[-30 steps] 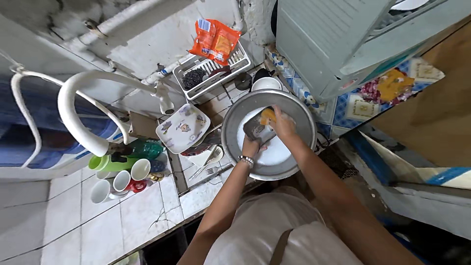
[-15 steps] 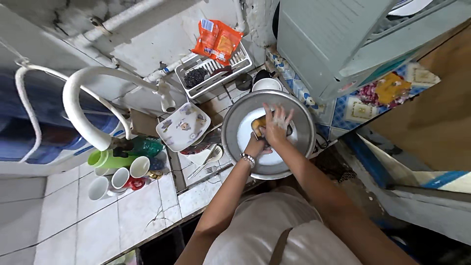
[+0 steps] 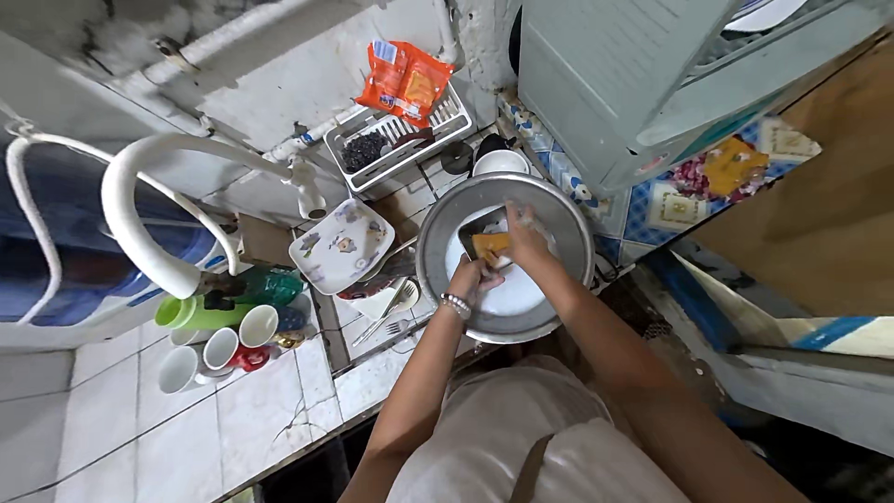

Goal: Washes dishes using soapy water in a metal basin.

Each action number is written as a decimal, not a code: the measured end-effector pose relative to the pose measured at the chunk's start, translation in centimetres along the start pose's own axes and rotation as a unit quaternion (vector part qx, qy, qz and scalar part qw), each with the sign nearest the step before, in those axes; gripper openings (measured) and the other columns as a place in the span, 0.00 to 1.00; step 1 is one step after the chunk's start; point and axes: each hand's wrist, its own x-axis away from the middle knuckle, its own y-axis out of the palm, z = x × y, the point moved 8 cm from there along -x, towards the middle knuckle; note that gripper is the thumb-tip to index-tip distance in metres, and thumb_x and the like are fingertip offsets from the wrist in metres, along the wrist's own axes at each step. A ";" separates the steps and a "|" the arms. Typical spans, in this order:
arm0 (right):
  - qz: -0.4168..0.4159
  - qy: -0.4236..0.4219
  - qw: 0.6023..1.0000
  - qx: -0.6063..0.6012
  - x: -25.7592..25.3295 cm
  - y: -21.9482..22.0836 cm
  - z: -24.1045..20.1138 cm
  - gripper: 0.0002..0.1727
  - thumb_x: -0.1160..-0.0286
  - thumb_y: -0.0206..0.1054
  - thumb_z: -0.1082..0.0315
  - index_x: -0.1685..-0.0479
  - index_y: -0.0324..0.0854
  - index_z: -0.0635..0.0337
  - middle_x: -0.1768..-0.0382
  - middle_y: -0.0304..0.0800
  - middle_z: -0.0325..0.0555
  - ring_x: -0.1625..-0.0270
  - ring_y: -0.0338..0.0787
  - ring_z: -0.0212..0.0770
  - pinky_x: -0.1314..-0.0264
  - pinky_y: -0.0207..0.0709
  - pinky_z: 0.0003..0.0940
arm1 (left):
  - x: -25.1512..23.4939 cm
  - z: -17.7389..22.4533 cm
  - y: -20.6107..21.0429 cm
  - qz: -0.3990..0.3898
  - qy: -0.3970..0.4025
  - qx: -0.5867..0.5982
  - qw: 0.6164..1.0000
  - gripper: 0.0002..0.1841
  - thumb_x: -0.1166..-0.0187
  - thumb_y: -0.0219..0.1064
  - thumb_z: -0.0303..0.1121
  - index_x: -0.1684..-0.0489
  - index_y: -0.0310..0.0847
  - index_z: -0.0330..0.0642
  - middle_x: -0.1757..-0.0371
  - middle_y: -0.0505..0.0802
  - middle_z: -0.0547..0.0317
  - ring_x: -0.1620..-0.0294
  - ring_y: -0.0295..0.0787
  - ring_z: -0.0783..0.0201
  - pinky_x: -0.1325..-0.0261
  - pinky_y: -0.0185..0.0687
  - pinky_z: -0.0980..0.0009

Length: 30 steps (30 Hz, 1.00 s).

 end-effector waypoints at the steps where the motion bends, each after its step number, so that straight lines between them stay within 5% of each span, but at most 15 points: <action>1: -0.001 -0.001 1.000 0.006 -0.4 0.2 0.5 0.64 0.45 0.86 0.75 0.04 0.44 0.53 0.14 0.53 0.79 0.26 0.77 0.79 0.32 0.78 0.68 | -0.1 0.0 -0.1 0.000 0.002 0.001 1.000 0.24 0.19 0.49 0.15 0.23 0.58 0.35 0.56 0.81 0.44 0.69 0.84 0.61 0.66 0.86 0.70; 5: 0.020 -0.035 0.999 -0.013 -1.9 1.7 2.8 0.51 0.44 0.84 0.77 0.13 0.61 0.63 0.21 0.67 0.76 0.32 0.83 0.77 0.36 0.80 0.71 | -0.5 0.4 -0.2 -0.016 0.032 -0.070 0.997 0.27 0.24 0.52 0.12 0.24 0.57 0.32 0.65 0.78 0.50 0.75 0.81 0.64 0.65 0.87 0.69; 8: 0.027 -0.051 0.997 -0.043 -1.9 1.7 3.1 0.45 0.42 0.84 0.77 0.19 0.66 0.68 0.26 0.73 0.76 0.32 0.83 0.76 0.33 0.79 0.69 | -1.1 0.4 -0.5 -0.018 0.023 -0.099 0.995 0.20 0.14 0.51 0.21 0.25 0.58 0.33 0.67 0.81 0.51 0.76 0.82 0.64 0.67 0.86 0.69; 10: 0.028 -0.066 0.997 -0.038 -1.9 1.3 2.9 0.37 0.32 0.80 0.73 0.21 0.69 0.70 0.29 0.77 0.76 0.30 0.82 0.74 0.30 0.78 0.67 | -1.5 0.4 -0.9 -0.012 0.023 -0.116 0.993 0.18 0.10 0.50 0.26 0.25 0.59 0.34 0.65 0.83 0.49 0.76 0.84 0.64 0.68 0.86 0.70; 12: 0.019 -0.069 0.997 -0.020 -2.3 1.3 2.8 0.30 0.21 0.72 0.69 0.21 0.69 0.70 0.32 0.79 0.74 0.29 0.83 0.72 0.29 0.77 0.65 | -1.7 0.8 -1.1 -0.006 0.032 -0.150 0.988 0.19 0.09 0.51 0.27 0.23 0.61 0.33 0.62 0.86 0.47 0.75 0.85 0.64 0.68 0.86 0.70; 18: 0.043 -0.048 0.997 0.035 -1.8 0.1 2.5 0.21 0.17 0.67 0.70 0.28 0.77 0.67 0.39 0.86 0.73 0.34 0.86 0.72 0.35 0.77 0.70 | -1.5 1.7 -1.0 -0.012 0.052 -0.242 0.969 0.18 0.10 0.55 0.27 0.25 0.63 0.32 0.65 0.86 0.48 0.76 0.85 0.67 0.69 0.85 0.73; 25: 0.150 -0.161 0.975 0.042 -0.2 -0.6 -0.3 0.20 0.31 0.78 0.73 0.39 0.86 0.67 0.36 0.88 0.62 0.26 0.82 0.65 0.26 0.75 0.62 | -0.9 0.2 -0.2 -0.070 -0.015 -0.272 0.960 0.18 0.08 0.53 0.30 0.24 0.67 0.35 0.54 0.86 0.48 0.69 0.86 0.65 0.64 0.87 0.70; 30: 0.208 -0.168 0.963 0.039 0.8 -0.1 -1.6 0.24 0.43 0.86 0.66 0.44 0.89 0.62 0.37 0.87 0.61 0.27 0.79 0.67 0.24 0.61 0.73 | -1.0 -0.1 0.4 -0.082 -0.005 -0.249 0.965 0.19 0.10 0.55 0.26 0.23 0.63 0.35 0.57 0.84 0.49 0.71 0.85 0.66 0.67 0.86 0.72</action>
